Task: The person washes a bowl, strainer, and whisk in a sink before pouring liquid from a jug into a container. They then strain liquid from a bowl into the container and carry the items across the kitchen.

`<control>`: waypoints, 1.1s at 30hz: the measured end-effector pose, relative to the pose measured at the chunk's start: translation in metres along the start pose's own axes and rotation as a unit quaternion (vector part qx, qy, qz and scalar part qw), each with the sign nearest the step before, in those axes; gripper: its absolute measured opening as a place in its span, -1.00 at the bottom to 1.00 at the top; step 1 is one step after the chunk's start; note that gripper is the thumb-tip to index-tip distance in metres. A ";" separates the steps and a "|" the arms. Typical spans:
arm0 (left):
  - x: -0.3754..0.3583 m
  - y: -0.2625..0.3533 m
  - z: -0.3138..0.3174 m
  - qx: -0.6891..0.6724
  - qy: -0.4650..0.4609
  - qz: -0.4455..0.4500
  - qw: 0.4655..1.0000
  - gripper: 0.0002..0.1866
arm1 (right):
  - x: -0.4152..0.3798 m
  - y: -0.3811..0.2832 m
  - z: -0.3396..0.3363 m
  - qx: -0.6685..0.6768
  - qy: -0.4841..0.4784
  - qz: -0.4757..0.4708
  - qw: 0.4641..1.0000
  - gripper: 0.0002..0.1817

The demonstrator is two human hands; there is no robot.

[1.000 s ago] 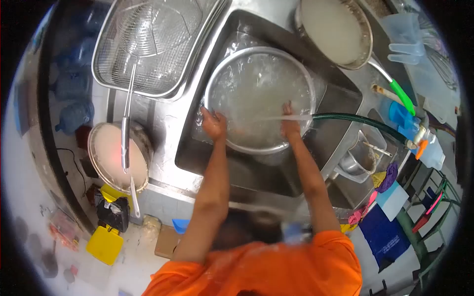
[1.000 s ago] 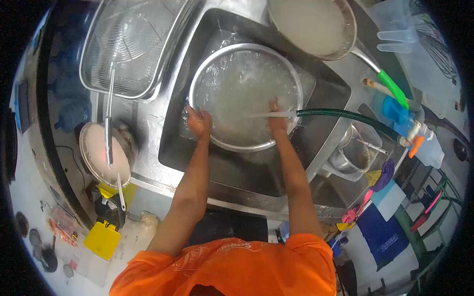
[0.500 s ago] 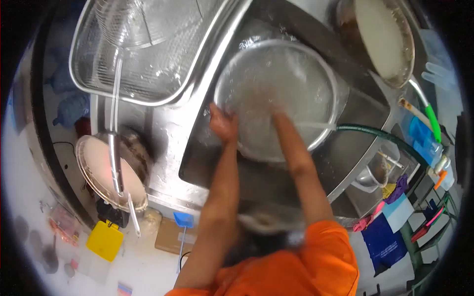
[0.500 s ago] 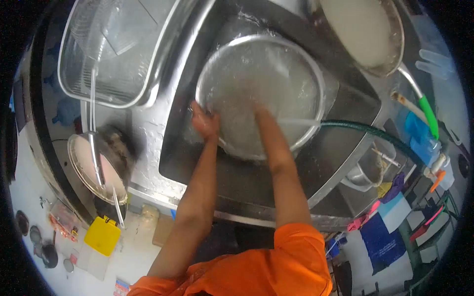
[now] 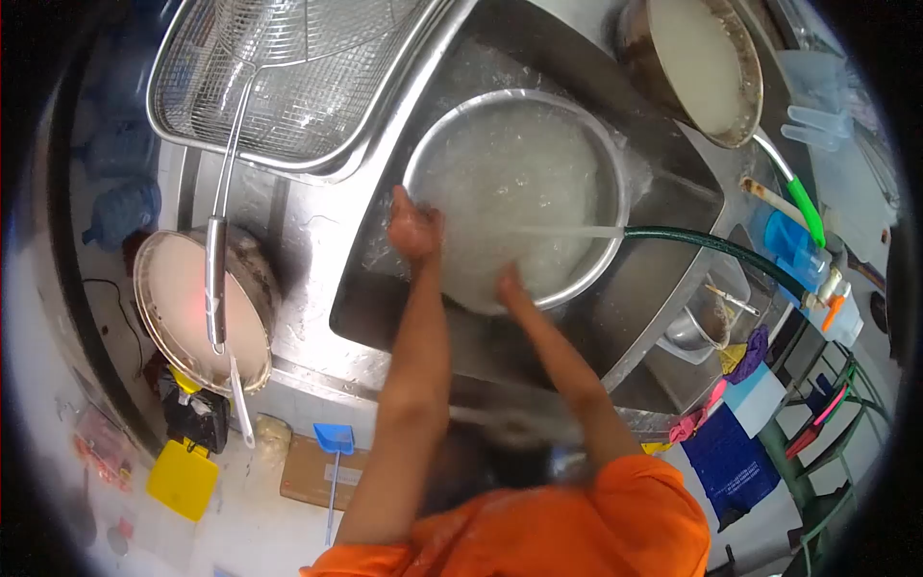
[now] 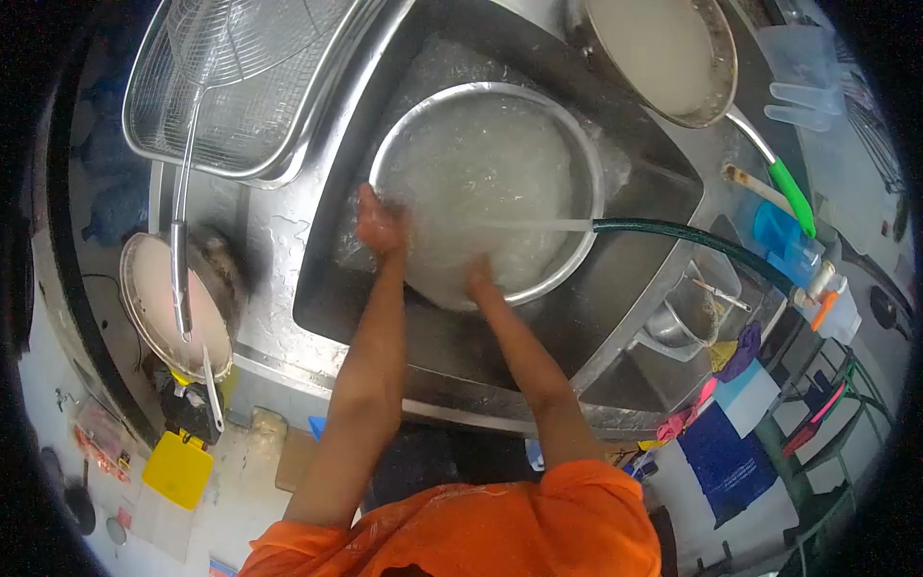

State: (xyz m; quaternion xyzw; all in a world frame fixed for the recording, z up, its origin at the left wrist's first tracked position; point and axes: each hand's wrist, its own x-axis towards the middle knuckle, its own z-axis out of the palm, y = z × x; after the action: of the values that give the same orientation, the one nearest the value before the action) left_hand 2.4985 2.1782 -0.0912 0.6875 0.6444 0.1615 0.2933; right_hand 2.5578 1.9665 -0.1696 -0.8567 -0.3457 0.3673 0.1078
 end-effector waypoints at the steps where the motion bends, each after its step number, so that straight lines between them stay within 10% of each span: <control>1: 0.005 0.003 -0.002 0.051 -0.056 -0.050 0.996 -0.51 | 0.021 -0.011 0.007 -0.002 -0.008 -0.034 0.999 -0.51; 8: 0.018 -0.001 -0.003 0.125 -0.073 -0.016 0.989 -0.55 | 0.162 0.051 -0.046 -0.089 0.057 -0.001 0.994 -0.56; 14: 0.015 0.008 0.008 0.089 -0.068 -0.013 0.994 -0.54 | 0.042 0.137 -0.046 0.003 0.202 -0.102 0.974 -0.59; 15: 0.010 0.007 0.007 0.081 -0.071 -0.011 0.994 -0.54 | 0.023 0.053 -0.091 -0.297 -0.034 0.070 0.952 -0.60; 16: 0.007 0.007 0.007 0.083 -0.068 -0.022 0.994 -0.53 | -0.001 0.060 -0.058 -0.443 0.079 -0.061 0.891 -0.58; 17: 0.005 0.007 0.008 0.086 -0.064 -0.033 0.994 -0.53 | -0.009 0.008 -0.069 -0.313 -0.098 0.054 0.943 -0.60; 18: 0.000 0.004 0.008 0.081 -0.071 -0.031 0.994 -0.53 | -0.020 0.001 -0.043 -0.317 -0.133 -0.034 0.939 -0.63; 21: 0.003 0.004 0.004 0.086 -0.034 -0.056 0.994 -0.48 | -0.026 -0.051 -0.035 0.074 -0.122 -0.091 0.986 -0.71; 24: 0.006 0.007 -0.008 0.126 -0.052 -0.046 0.990 -0.43 | -0.031 -0.020 -0.044 0.168 -0.092 -0.268 0.944 -0.71; 26: 0.008 0.012 -0.012 0.138 -0.076 -0.076 0.985 -0.38 | -0.032 0.016 -0.075 -0.179 -0.187 -0.096 0.961 -0.68; 27: 0.007 0.011 -0.011 0.135 -0.079 -0.077 0.985 -0.38 | -0.042 0.058 -0.076 -0.114 -0.132 0.073 0.982 -0.66; 30: 0.008 -0.001 -0.006 0.140 -0.078 -0.017 0.987 -0.35 | 0.015 0.101 -0.135 -0.395 -0.044 -0.001 0.918 -0.70; 32: 0.008 -0.013 0.001 0.119 -0.059 0.033 0.991 -0.31 | 0.065 0.113 -0.150 -0.093 0.149 -0.046 0.983 -0.70; 33: 0.008 -0.015 0.000 0.125 -0.056 0.036 0.990 -0.31 | 0.107 0.112 -0.140 -0.192 0.126 -0.008 0.973 -0.75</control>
State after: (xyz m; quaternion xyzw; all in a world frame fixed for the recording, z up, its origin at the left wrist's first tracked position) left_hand 2.4879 2.1860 -0.1014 0.7497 0.6168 0.0514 0.2342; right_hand 2.7667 1.9656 -0.1793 -0.8977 -0.4007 0.1825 -0.0133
